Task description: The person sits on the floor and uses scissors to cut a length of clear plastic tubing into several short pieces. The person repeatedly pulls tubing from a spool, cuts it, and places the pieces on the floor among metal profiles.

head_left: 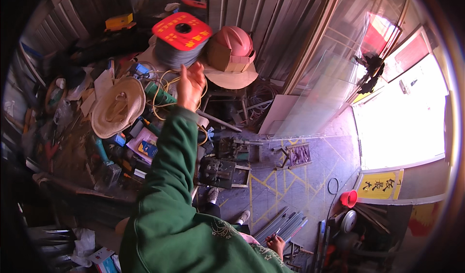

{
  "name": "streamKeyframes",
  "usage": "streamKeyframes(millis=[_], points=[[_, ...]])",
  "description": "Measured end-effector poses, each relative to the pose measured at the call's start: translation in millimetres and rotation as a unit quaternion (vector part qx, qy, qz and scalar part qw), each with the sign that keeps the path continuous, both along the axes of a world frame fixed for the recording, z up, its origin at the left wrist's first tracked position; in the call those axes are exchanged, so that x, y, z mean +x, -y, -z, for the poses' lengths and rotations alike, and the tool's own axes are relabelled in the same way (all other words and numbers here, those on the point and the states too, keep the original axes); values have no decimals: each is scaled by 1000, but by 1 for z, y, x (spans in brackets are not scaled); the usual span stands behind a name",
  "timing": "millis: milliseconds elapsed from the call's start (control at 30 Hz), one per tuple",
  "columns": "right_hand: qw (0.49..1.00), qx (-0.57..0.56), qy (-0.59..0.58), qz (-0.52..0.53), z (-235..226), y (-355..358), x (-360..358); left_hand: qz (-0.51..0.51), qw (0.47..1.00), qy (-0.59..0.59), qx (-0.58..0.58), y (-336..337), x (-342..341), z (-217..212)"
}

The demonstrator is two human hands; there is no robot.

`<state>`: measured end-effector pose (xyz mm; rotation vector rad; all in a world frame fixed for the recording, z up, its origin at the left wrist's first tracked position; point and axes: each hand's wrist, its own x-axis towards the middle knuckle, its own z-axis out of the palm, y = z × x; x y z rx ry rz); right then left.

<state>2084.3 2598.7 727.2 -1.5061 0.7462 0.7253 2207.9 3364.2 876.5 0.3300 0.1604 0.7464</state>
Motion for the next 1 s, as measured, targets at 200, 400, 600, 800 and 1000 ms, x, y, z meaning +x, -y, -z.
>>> streamKeyframes(millis=[200, 400, 600, 800, 1000], points=[[992, 65, 25, -102, -17, -33, 42, 108, 991, -27, -75, 204, -55, 37], [951, 12, 75, -301, -60, -99, 98, 298, 886, -330, 130, 400, -119, 64], [828, 143, 204, -503, -93, -147, 124, 240, 864, -373, 239, 504, -140, 76], [787, 200, 207, -546, -110, -153, 112, 180, 881, -352, 260, 521, -150, 56], [825, 207, 178, -495, -100, -133, 111, 123, 907, -401, 28, 473, -185, 74]])
